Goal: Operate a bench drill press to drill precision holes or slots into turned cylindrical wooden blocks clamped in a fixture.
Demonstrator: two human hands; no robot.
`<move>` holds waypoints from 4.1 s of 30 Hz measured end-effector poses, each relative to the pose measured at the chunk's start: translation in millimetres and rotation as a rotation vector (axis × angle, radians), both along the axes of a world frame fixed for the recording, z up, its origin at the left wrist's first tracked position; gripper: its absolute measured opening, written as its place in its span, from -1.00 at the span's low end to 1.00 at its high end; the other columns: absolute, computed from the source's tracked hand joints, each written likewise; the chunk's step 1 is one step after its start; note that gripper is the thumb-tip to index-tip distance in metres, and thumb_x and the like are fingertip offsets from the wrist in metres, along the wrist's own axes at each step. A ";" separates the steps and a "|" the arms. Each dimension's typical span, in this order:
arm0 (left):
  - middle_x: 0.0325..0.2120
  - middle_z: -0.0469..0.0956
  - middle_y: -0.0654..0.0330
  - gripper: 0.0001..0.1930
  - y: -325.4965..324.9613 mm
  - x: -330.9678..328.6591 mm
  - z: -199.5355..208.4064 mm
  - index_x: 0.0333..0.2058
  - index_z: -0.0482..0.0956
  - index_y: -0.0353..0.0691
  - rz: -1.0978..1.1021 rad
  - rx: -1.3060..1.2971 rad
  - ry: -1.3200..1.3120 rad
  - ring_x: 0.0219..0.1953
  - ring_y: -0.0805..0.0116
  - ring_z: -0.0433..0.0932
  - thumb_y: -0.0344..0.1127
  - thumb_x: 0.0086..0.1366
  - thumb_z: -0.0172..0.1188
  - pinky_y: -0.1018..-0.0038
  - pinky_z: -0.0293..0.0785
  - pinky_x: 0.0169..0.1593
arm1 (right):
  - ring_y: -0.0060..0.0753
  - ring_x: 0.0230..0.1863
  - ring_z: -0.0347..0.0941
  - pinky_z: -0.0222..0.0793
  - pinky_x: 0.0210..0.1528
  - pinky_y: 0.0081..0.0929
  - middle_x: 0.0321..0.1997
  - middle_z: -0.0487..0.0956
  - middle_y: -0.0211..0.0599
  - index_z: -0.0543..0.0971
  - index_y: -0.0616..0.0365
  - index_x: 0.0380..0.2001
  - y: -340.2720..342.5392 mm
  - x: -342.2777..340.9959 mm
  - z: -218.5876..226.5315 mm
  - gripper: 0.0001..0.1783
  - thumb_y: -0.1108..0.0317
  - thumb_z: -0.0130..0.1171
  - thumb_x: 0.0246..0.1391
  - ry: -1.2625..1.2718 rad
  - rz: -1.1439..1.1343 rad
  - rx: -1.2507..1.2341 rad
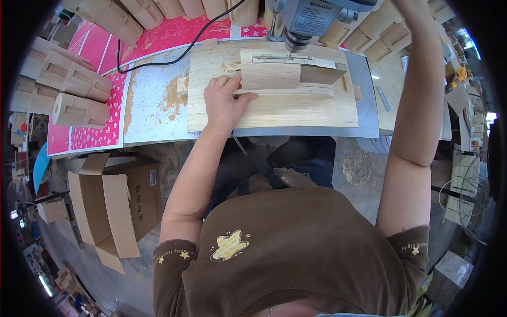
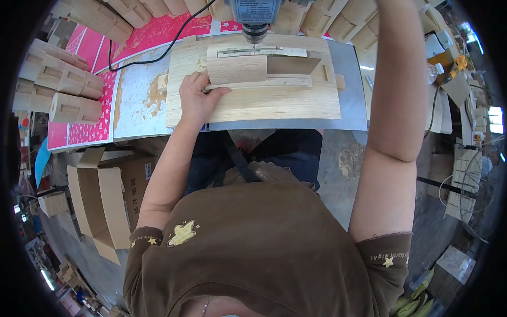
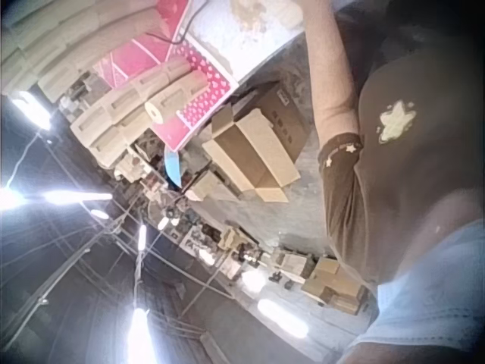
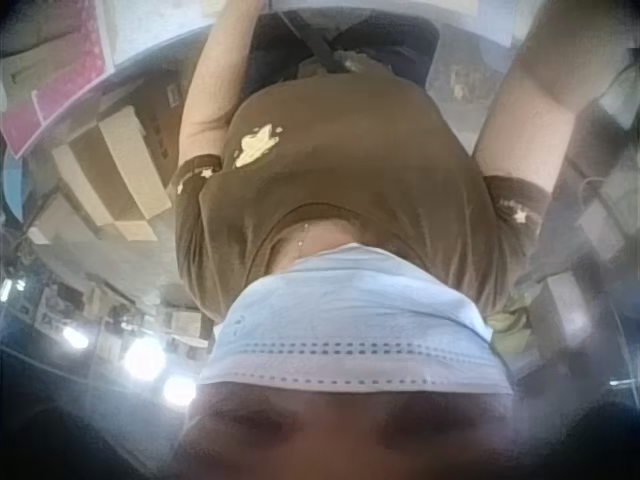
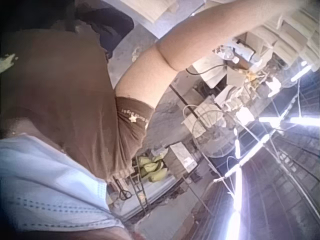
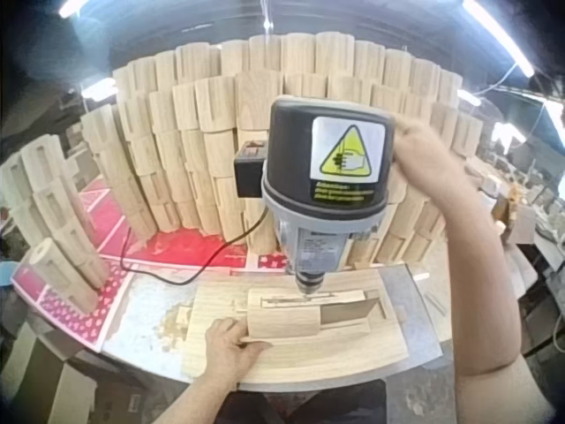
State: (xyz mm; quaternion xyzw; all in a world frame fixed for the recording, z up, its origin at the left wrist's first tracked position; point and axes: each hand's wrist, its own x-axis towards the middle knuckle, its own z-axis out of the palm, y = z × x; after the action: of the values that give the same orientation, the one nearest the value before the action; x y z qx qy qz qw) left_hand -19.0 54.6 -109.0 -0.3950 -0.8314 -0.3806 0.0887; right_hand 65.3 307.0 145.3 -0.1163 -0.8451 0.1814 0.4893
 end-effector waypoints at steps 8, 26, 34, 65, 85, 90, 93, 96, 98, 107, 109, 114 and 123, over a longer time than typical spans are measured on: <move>-0.52 0.48 0.30 -0.44 0.0 1.4 2.6 -0.18 0.60 -0.19 0.009 0.014 0.019 -0.35 0.26 0.41 -0.19 -0.28 0.45 0.35 0.31 -0.23 | -0.71 -0.49 0.31 0.19 -0.41 -0.72 -0.56 0.47 -0.45 0.59 0.25 -0.27 -46.0 69.6 -39.1 -0.74 0.26 0.07 0.17 -0.109 -0.092 0.109; -0.57 0.47 0.29 -0.46 2.2 -1.3 0.3 -0.23 0.61 -0.20 -0.015 0.034 0.034 -0.41 0.26 0.41 -0.21 -0.31 0.46 0.35 0.34 -0.31 | -0.37 -0.46 0.39 0.24 -0.32 -0.52 -0.56 0.48 -0.31 0.57 0.24 -0.34 -56.7 66.1 -167.1 -0.88 0.50 0.07 0.06 0.147 0.094 -0.002; -0.54 0.46 0.33 -0.45 13.6 10.7 4.3 -0.17 0.59 -0.11 0.007 -0.042 0.088 -0.31 0.29 0.40 -0.12 -0.23 0.43 0.28 0.19 -0.09 | -0.36 -0.26 0.48 0.34 -0.19 -0.48 -0.28 0.59 -0.06 0.56 0.30 -0.25 -11.6 15.7 -17.6 -0.64 0.22 -0.08 0.15 0.093 -0.018 0.077; -0.50 0.41 0.32 -0.48 23.3 20.9 1.1 -0.14 0.58 -0.05 0.000 -0.061 0.040 -0.28 0.29 0.37 -0.07 -0.16 0.39 0.24 0.10 -0.06 | -0.44 -0.54 0.36 0.27 -0.05 -0.36 -0.61 0.49 -0.33 0.52 0.24 -0.39 -51.6 66.4 -124.4 -0.82 0.41 -0.07 0.12 0.219 0.111 0.111; -0.28 0.39 0.24 -0.52 36.5 11.4 4.2 -0.33 0.57 -0.19 -0.148 0.337 -0.482 -0.13 0.20 0.35 -0.30 -0.34 0.49 0.30 0.23 0.02 | -0.19 -0.28 0.47 0.34 -0.20 -0.36 -0.29 0.56 -0.11 0.52 0.24 -0.21 8.5 77.6 -166.8 -0.70 0.33 0.19 -0.02 -0.612 0.184 0.122; -0.15 0.30 0.21 -0.56 -17.1 -6.7 34.2 -0.30 0.53 -0.23 -0.221 0.238 -0.196 -0.10 0.30 0.39 -0.44 -0.26 0.45 0.43 0.42 -0.05 | -0.37 -0.27 0.43 0.30 -0.16 -0.48 -0.33 0.53 -0.21 0.52 0.26 -0.25 -27.4 108.2 -169.6 -0.68 0.41 0.29 -0.13 -0.569 0.251 -0.413; -0.08 0.28 0.20 -0.55 -66.0 -28.3 67.3 -0.32 0.51 -0.23 -0.292 0.330 -0.325 -0.06 0.28 0.39 -0.44 -0.29 0.46 0.43 0.43 -0.07 | -0.44 -0.27 0.40 0.28 -0.16 -0.54 -0.35 0.52 -0.31 0.53 0.25 -0.27 -28.9 121.8 -190.9 -0.70 0.42 0.30 -0.13 -0.444 0.292 -0.584; -0.04 0.30 0.24 -0.58 -133.0 -54.8 123.3 -0.34 0.51 -0.26 -0.244 0.368 -0.563 -0.04 0.38 0.40 -0.50 -0.27 0.44 0.48 0.47 -0.08 | -0.51 -0.29 0.36 0.26 -0.19 -0.59 -0.36 0.51 -0.41 0.52 0.23 -0.30 -39.9 120.2 -198.1 -0.75 0.47 0.27 -0.14 -0.430 0.326 -0.634; -0.06 0.32 0.24 -0.59 -165.2 -69.3 163.3 -0.34 0.51 -0.27 -0.180 0.263 -0.352 -0.06 0.38 0.41 -0.51 -0.26 0.43 0.47 0.49 -0.10 | -0.54 -0.29 0.35 0.25 -0.19 -0.61 -0.36 0.49 -0.42 0.52 0.22 -0.32 -44.8 120.4 -199.5 -0.76 0.48 0.27 -0.15 -0.399 0.374 -0.678; -0.15 0.50 0.21 -0.60 -252.5 -128.9 274.0 -0.29 0.57 -0.32 0.484 0.001 0.078 -0.14 0.41 0.48 -0.35 -0.19 0.38 0.51 0.39 -0.08 | -0.56 -0.25 0.30 0.19 -0.16 -0.62 -0.35 0.43 -0.44 0.46 0.19 -0.36 -44.1 121.9 -215.1 -0.76 0.46 0.25 -0.15 -0.340 0.412 -0.748; -0.32 0.57 0.22 -0.57 -269.2 -147.5 294.7 -0.28 0.58 -0.36 0.580 -0.028 0.104 -0.28 0.39 0.54 -0.29 -0.19 0.38 0.50 0.42 -0.14 | -0.55 -0.25 0.30 0.19 -0.15 -0.61 -0.33 0.43 -0.43 0.45 0.19 -0.36 -44.6 122.5 -217.5 -0.76 0.46 0.26 -0.14 -0.333 0.442 -0.739; -0.41 0.61 -0.03 -0.51 -298.0 -209.1 286.4 -0.30 0.64 -0.29 0.924 -0.198 0.271 -0.32 0.18 0.61 -0.18 -0.30 0.39 0.39 0.49 -0.13 | -0.53 -0.24 0.30 0.20 -0.16 -0.60 -0.29 0.43 -0.42 0.45 0.20 -0.33 -48.3 122.8 -226.1 -0.73 0.42 0.31 -0.11 -0.233 0.468 -0.799; -0.18 0.48 -0.03 -0.52 -286.3 -238.3 232.9 -0.22 0.59 -0.25 0.991 -0.235 0.341 -0.11 0.08 0.49 -0.24 -0.22 0.33 0.30 0.40 0.00 | -0.55 -0.25 0.30 0.21 -0.19 -0.62 -0.31 0.42 -0.43 0.45 0.19 -0.35 -53.5 120.0 -221.5 -0.72 0.40 0.32 -0.12 -0.237 0.457 -0.847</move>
State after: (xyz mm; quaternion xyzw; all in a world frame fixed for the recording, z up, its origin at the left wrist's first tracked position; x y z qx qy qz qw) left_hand -257.3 -231.6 123.9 -0.0186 -0.9290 -0.1279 0.3469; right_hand 185.3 253.5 -76.2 -0.1362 -0.7509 0.5970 0.2474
